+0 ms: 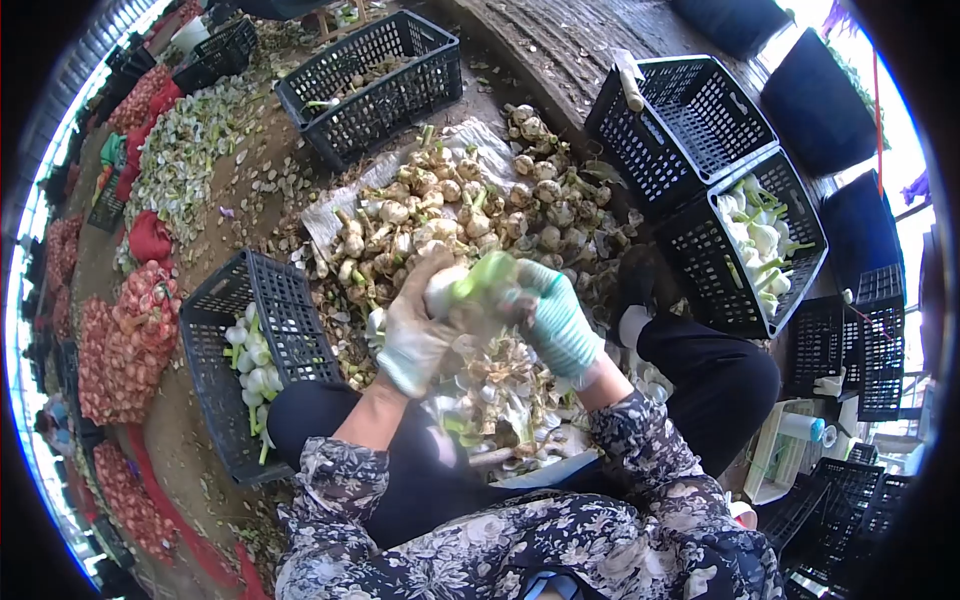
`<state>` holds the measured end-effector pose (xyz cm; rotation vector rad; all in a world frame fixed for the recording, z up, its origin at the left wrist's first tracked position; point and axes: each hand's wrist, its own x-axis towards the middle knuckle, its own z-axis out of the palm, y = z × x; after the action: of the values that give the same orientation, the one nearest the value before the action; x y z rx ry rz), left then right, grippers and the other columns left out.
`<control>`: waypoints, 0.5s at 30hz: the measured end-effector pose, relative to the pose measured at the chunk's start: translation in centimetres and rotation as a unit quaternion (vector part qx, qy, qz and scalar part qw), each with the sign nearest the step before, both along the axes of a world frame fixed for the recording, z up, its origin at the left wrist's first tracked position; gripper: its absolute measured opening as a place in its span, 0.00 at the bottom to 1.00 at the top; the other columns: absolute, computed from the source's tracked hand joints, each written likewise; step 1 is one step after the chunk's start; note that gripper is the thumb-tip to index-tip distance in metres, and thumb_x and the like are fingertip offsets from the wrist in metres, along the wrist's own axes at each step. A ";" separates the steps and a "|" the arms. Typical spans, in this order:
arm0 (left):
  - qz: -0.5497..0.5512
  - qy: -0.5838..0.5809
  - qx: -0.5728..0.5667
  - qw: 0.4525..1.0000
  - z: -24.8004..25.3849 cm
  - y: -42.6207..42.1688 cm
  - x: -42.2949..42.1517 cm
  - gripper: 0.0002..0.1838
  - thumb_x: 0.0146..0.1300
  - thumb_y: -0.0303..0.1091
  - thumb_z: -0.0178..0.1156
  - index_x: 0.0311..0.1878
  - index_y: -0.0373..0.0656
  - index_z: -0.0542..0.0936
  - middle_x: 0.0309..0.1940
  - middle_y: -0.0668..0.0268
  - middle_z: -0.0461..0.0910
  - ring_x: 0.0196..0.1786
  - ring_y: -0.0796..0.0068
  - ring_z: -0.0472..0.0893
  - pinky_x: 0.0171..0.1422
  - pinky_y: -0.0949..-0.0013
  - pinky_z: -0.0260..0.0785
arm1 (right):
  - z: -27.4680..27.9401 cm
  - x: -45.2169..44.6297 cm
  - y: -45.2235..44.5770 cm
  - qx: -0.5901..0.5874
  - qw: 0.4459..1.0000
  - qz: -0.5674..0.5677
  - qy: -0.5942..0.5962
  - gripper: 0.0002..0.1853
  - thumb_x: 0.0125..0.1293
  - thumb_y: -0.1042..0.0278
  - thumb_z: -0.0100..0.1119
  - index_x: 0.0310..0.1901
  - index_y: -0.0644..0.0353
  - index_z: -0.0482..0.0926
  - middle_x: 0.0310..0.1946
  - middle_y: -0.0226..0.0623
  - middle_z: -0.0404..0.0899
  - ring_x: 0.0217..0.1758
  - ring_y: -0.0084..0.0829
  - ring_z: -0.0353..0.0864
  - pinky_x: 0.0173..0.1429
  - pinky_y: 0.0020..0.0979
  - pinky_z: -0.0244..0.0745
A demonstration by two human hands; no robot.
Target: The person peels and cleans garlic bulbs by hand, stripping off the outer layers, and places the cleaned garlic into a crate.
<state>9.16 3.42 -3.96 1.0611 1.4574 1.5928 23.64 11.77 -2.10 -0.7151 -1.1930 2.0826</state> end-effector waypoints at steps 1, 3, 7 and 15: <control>-0.030 -0.026 -0.028 0.999 0.6 -0.2 -0.4 0.32 0.53 0.40 0.68 0.58 0.37 0.68 0.43 0.65 0.77 0.44 0.76 0.77 0.50 0.76 0.72 | 1.7 -0.1 -0.4 0.087 0.992 0.018 -0.088 0.09 0.66 0.69 0.52 0.43 0.65 0.76 0.29 0.27 0.77 0.31 0.16 0.76 0.30 0.20 0.72; -0.114 -0.222 -0.030 0.968 2.5 -0.6 -0.9 0.39 0.46 0.44 0.73 0.59 0.37 0.67 0.42 0.63 0.78 0.40 0.75 0.79 0.42 0.76 0.75 | 0.1 0.6 1.0 -0.211 0.976 0.031 0.043 0.11 0.68 0.68 0.48 0.45 0.65 0.75 0.31 0.28 0.78 0.32 0.19 0.77 0.34 0.21 0.74; -0.238 -0.278 -0.132 0.921 2.2 -1.4 -2.1 0.47 0.44 0.52 0.72 0.62 0.35 0.62 0.46 0.58 0.76 0.40 0.69 0.81 0.36 0.72 0.76 | 0.4 0.8 0.7 -0.312 0.942 -0.021 0.123 0.12 0.68 0.69 0.49 0.49 0.66 0.72 0.38 0.30 0.77 0.36 0.21 0.78 0.42 0.23 0.77; -0.090 -0.246 -0.067 0.963 2.2 -0.9 -1.4 0.36 0.47 0.43 0.72 0.56 0.35 0.69 0.47 0.62 0.76 0.49 0.72 0.77 0.52 0.71 0.72 | 2.0 0.8 -0.2 -0.110 0.993 0.028 0.034 0.13 0.63 0.67 0.57 0.47 0.62 0.74 0.33 0.26 0.76 0.34 0.18 0.75 0.38 0.17 0.72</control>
<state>7.72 2.54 -1.75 0.6362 1.0797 1.4691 24.40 11.56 -0.11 -0.7101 -0.9671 2.2901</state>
